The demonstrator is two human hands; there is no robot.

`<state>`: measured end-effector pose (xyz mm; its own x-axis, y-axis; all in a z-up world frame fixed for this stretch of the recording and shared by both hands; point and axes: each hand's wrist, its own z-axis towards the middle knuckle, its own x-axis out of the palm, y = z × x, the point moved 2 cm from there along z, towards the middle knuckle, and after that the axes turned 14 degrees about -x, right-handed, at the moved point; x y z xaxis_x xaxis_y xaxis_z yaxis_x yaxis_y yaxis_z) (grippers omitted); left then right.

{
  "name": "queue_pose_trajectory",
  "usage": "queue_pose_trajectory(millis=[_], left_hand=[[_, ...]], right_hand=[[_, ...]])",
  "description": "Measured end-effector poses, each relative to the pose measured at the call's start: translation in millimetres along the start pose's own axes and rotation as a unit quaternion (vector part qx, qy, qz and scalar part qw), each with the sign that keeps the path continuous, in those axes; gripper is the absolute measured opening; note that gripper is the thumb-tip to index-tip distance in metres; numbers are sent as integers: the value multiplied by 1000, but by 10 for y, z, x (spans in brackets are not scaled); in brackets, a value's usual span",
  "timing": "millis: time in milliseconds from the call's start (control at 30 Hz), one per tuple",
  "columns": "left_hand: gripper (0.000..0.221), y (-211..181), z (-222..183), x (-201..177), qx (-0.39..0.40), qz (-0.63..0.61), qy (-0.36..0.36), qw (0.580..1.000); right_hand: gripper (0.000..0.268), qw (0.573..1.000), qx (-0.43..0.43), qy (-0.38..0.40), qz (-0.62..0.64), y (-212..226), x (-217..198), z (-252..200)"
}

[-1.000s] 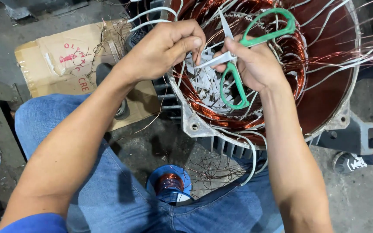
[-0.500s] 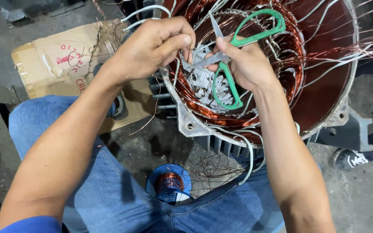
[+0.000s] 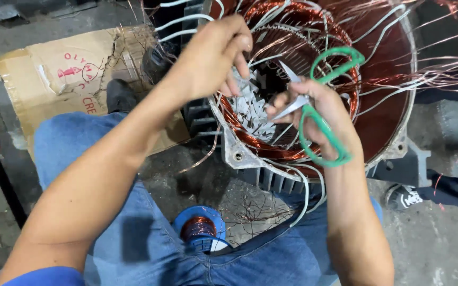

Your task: Repairing an electric motor stator by organizing and pulling copper wire windings using a hook tool.

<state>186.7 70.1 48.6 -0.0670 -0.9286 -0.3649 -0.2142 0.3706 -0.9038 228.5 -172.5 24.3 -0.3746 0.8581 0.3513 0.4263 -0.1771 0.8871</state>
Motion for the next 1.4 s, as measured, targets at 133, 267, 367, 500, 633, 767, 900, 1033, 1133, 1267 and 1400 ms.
queue_pose_trajectory(millis=[133,267,367,500,633,767,900,1033,1133,1267,1400], left_hand=[[17,-138,-49,254,-196,-251,72,945],[16,-330,-347,621,-294,-445,49,844],[24,-182,-962,1176,-164,-419,-17,893],[28,81,-1306,1541,-208,-459,19,864],[23,233,-1267,1612,-82,-393,-45,915],[20,297,-1374,1604,-95,-423,-6,901],[15,426,-1471,1630,-102,-472,-6,875],[17,632,-1527,1724,-103,-475,-36,873],[20,635,-1546,1608,-94,-444,-20,891],[32,549,-1562,1481,-65,-325,-13,943],[52,305,-1549,1404,51,-287,0,956]], right_hand=[[15,999,-8,-46,12,131,143,-567],[25,997,-67,-2,34,-18,144,-1288],[34,978,-26,-143,-149,-368,344,-1746],[25,936,-9,-284,-209,-812,485,-1971],[8,910,-123,-302,-257,-997,328,-1923],[18,906,-117,-274,-302,-1060,300,-1949],[12,915,-164,-236,-285,-923,245,-1936],[16,920,-166,-188,-303,-496,141,-1749],[10,884,-86,-119,-443,-88,380,-1494],[21,733,-32,-9,-679,234,688,-1241],[14,709,-6,-1,-705,83,412,-805]])
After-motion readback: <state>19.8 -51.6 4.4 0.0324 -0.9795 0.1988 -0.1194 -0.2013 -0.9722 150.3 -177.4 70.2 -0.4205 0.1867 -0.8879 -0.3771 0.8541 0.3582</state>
